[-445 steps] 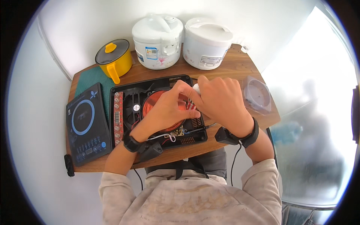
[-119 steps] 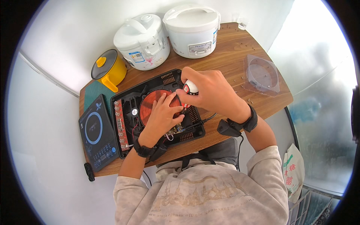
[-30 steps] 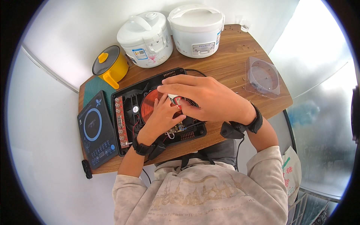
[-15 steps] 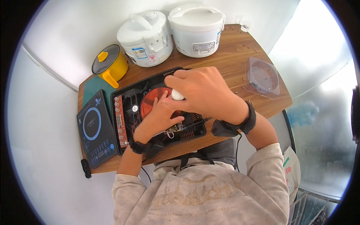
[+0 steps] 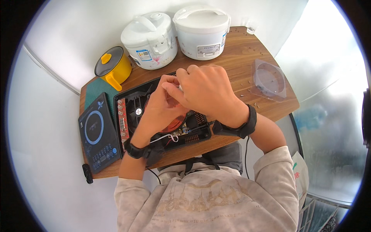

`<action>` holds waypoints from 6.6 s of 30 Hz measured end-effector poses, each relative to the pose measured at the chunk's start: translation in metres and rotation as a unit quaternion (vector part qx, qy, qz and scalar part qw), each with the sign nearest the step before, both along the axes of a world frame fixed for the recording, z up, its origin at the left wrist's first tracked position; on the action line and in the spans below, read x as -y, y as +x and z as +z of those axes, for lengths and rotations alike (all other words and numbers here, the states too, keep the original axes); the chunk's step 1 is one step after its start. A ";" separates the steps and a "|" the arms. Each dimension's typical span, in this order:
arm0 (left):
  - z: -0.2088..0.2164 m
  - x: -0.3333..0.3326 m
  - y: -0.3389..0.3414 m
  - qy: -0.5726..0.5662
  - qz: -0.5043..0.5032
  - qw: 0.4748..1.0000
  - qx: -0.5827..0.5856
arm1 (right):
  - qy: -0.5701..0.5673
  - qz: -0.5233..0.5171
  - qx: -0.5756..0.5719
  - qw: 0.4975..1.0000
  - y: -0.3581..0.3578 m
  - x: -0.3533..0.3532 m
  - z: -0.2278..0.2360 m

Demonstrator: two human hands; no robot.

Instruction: The person assembles an electronic device by positioning a copper coil onto a black plastic housing and securing it with a screwdriver. They then connect wires to a circuit board and tighten the connections.

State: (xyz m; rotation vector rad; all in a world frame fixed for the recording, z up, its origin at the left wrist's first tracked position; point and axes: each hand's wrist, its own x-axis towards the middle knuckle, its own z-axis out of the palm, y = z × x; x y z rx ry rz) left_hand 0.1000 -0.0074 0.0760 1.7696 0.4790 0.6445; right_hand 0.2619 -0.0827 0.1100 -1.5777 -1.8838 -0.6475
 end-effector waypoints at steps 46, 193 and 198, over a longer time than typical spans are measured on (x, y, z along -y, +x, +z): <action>-0.018 -0.004 0.001 -0.130 -0.089 0.984 0.083 | -0.070 0.039 -0.059 0.995 0.013 0.006 0.012; -0.060 -0.020 -0.010 0.048 -0.065 0.996 -0.030 | -0.155 0.157 -0.156 0.963 0.010 0.015 0.002; -0.049 -0.018 -0.008 0.122 -0.073 0.986 -0.089 | -0.173 0.065 -0.132 0.974 0.002 0.014 -0.001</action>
